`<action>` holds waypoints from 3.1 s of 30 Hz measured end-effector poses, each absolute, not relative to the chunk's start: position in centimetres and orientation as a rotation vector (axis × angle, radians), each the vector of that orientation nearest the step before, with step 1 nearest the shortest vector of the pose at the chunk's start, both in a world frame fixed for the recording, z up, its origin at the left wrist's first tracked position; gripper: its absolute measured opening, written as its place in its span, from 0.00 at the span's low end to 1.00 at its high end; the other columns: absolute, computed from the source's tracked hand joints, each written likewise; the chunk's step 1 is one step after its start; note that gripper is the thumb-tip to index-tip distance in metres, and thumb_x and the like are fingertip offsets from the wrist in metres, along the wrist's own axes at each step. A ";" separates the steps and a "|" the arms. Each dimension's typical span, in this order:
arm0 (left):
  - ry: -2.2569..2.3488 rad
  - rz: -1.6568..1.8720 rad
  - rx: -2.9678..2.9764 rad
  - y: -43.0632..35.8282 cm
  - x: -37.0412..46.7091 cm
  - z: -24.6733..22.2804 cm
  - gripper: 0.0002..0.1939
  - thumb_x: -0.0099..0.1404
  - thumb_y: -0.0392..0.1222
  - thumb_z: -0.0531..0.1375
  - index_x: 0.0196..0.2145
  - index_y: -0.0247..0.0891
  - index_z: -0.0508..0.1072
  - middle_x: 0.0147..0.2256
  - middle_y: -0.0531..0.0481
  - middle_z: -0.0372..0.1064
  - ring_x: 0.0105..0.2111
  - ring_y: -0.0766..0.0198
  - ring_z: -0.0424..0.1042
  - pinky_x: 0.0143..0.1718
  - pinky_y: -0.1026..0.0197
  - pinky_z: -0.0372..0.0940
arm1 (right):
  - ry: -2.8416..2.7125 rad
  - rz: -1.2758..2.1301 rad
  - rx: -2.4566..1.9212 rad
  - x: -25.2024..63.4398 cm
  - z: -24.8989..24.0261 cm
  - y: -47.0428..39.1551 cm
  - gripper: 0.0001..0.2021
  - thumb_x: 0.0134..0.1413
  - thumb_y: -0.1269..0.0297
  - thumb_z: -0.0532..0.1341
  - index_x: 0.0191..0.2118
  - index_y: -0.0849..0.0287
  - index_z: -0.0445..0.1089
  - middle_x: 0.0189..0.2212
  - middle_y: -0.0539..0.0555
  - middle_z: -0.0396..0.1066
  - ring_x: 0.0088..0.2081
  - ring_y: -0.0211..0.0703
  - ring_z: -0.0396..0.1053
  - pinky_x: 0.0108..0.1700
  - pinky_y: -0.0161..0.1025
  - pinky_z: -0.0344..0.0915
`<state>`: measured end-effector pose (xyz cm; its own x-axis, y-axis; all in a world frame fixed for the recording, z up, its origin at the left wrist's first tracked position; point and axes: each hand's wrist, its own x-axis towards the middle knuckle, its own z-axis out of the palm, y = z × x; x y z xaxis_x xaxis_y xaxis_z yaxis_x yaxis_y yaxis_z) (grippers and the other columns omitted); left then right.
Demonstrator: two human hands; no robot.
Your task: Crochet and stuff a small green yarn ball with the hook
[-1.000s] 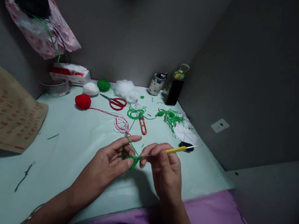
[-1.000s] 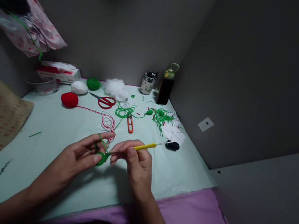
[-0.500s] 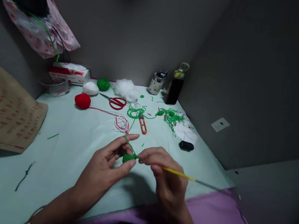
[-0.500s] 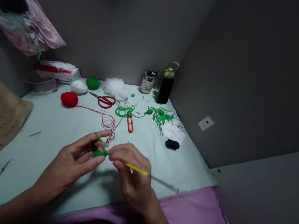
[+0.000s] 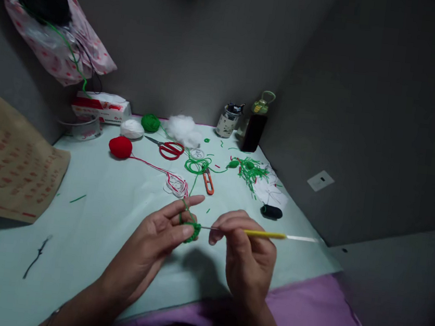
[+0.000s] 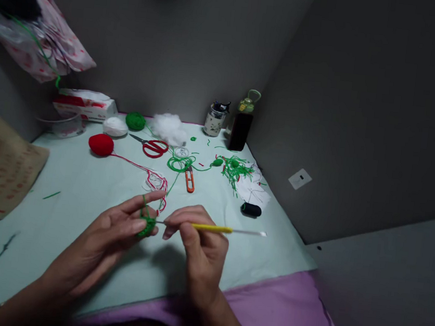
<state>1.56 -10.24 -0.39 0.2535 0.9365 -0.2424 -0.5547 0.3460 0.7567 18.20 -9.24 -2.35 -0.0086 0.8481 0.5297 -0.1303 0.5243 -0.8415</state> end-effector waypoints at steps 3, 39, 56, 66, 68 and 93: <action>0.759 1.105 0.697 -10.3 1.8 -0.5 0.29 0.63 0.39 0.70 0.61 0.48 0.74 0.37 0.53 0.72 0.41 0.65 0.69 0.51 0.62 0.61 | -1.362 0.961 -0.688 17.9 -2.3 -9.0 0.11 0.68 0.68 0.59 0.41 0.51 0.79 0.35 0.52 0.75 0.36 0.41 0.72 0.38 0.41 0.71; 0.868 1.027 1.009 -9.8 0.6 -0.7 0.22 0.62 0.41 0.69 0.54 0.50 0.79 0.36 0.53 0.68 0.38 0.63 0.69 0.46 0.59 0.66 | -1.176 1.331 -0.588 18.7 -2.3 -8.1 0.11 0.69 0.59 0.59 0.37 0.56 0.76 0.33 0.53 0.78 0.32 0.40 0.73 0.35 0.38 0.71; 1.136 1.146 1.212 -10.2 1.9 0.5 0.20 0.59 0.39 0.65 0.50 0.43 0.81 0.36 0.50 0.68 0.41 0.58 0.71 0.49 0.55 0.68 | -2.135 0.082 -0.722 19.4 -0.5 -10.4 0.12 0.64 0.74 0.59 0.50 0.53 0.72 0.40 0.59 0.80 0.40 0.48 0.77 0.36 0.43 0.77; 1.003 1.130 0.962 -10.1 2.0 -0.3 0.25 0.60 0.43 0.70 0.56 0.45 0.77 0.36 0.52 0.69 0.38 0.62 0.69 0.45 0.60 0.66 | -2.039 -0.320 -0.771 19.0 -2.6 -10.3 0.17 0.61 0.76 0.63 0.53 0.54 0.75 0.42 0.57 0.79 0.44 0.46 0.78 0.46 0.42 0.78; 0.877 1.090 0.814 -10.3 2.0 -0.6 0.27 0.60 0.46 0.71 0.57 0.46 0.76 0.37 0.52 0.69 0.40 0.62 0.69 0.46 0.61 0.65 | -2.028 -0.281 -0.765 19.1 -2.9 -10.3 0.20 0.60 0.77 0.64 0.56 0.54 0.74 0.42 0.57 0.79 0.45 0.46 0.77 0.46 0.41 0.79; 0.775 0.986 0.908 -10.2 1.4 -1.2 0.21 0.63 0.42 0.68 0.55 0.53 0.78 0.41 0.51 0.72 0.46 0.60 0.68 0.51 0.59 0.61 | -1.351 1.005 -0.689 18.7 -2.5 -9.3 0.08 0.66 0.67 0.62 0.40 0.52 0.80 0.35 0.52 0.77 0.38 0.40 0.74 0.41 0.39 0.72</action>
<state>1.41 -10.17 -1.18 0.3586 0.9236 -0.1354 -0.3501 0.2675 0.8977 18.72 -9.33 -2.49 -0.0672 0.8860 0.4588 -0.1854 0.4407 -0.8783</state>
